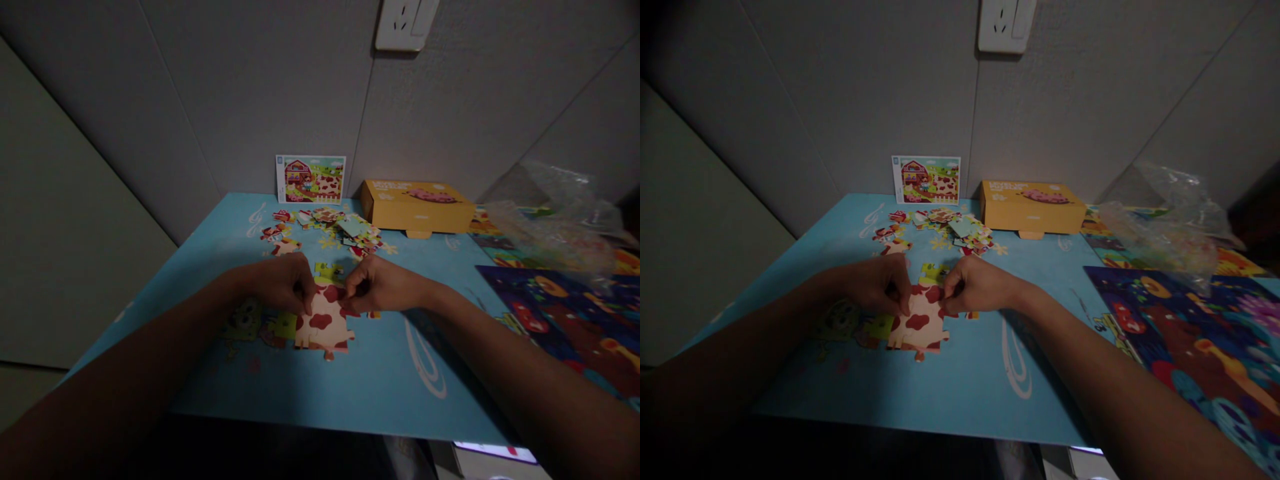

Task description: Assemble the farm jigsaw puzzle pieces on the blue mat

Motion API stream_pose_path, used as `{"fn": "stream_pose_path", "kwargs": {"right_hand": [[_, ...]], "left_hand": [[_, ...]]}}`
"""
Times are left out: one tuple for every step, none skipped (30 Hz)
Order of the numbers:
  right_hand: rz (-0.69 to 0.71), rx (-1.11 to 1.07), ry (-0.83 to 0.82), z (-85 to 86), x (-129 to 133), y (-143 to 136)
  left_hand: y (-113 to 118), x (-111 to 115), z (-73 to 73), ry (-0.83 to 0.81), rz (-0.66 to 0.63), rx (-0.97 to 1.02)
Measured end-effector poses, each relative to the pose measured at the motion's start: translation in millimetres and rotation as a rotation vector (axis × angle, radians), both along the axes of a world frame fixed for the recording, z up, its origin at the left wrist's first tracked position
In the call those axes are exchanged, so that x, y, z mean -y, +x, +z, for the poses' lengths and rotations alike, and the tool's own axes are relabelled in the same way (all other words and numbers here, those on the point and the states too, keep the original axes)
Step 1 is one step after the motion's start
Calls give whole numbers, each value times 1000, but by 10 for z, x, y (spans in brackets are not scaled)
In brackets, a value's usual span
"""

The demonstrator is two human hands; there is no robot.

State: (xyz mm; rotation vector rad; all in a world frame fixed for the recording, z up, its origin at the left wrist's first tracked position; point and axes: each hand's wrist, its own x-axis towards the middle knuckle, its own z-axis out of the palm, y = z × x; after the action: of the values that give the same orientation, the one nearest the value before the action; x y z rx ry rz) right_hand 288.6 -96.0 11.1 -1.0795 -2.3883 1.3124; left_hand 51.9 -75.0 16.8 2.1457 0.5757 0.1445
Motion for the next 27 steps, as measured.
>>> {"fn": "stream_pose_path", "kwargs": {"right_hand": [[1, 1, -1, 3, 1, -2], [2, 2, -2, 5, 2, -5], [3, 2, -3, 7, 2, -8], [2, 2, -2, 7, 3, -9], [2, 1, -2, 7, 3, -10], [2, -2, -5, 5, 3, -10], [4, -4, -5, 4, 3, -9], [3, -5, -4, 2, 3, -8], [2, -3, -4, 1, 3, -6], [0, -1, -2, 1, 2, -5], [-1, 1, 1, 1, 2, -3], [-2, 2, 5, 2, 1, -2], [0, 3, 8, 3, 0, -1], [2, 3, 9, 4, -1, 0], [4, 1, 11, 5, -1, 1], [6, 0, 13, 5, -2, 1], [8, 0, 12, 5, -2, 2], [10, -2, 11, 4, -3, 2], [11, -3, 9, 2, -3, 3], [11, -4, 2, -1, -4, 4], [11, -5, -8, -4, -5, 4], [10, -5, -19, -7, -6, 4], [7, -5, -27, -9, -7, 4], [5, -5, -33, -10, -7, 4], [4, -3, -36, -9, -8, 3], [3, -2, -34, -7, -7, 2], [2, 0, -29, -3, -7, 1]], "left_hand": [[-8, -6, 3, 6, -8, -2], [-17, -14, 6, 13, -14, -9], [-25, -21, 10, 21, -19, -20], [-31, -27, 12, 29, -21, -26], [-34, -30, 13, 33, -22, -25], [-33, -30, 13, 35, -21, -20], [-30, -26, 12, 35, -18, -11], [-24, -21, 10, 32, -14, -2], [-17, -14, 8, 26, -8, 5], [-11, -8, 6, 19, 0, 8], [-5, -2, 6, 9, 5, 5], [-1, 2, 7, -1, 9, 2], [1, 4, 10, -11, 11, -1], [3, 5, 15, -18, 10, -2], [3, 6, 21, -23, 6, -3], [4, 8, 28, -25, 0, -5], [5, 10, 37, -23, -2, -6], [6, 13, 45, -19, -1, -7], [9, 17, 53, -15, 0, -12], [11, 22, 61, -10, 7, -19], [15, 27, 67, -4, 15, -28], [19, 31, 71, 2, 21, -40], [23, 35, 75, 10, 24, -53], [28, 38, 78, 18, 26, -67], [33, 40, 81, 25, 27, -81], [38, 43, 84, 28, 26, -95], [43, 46, 88, 25, 25, -110]]}}
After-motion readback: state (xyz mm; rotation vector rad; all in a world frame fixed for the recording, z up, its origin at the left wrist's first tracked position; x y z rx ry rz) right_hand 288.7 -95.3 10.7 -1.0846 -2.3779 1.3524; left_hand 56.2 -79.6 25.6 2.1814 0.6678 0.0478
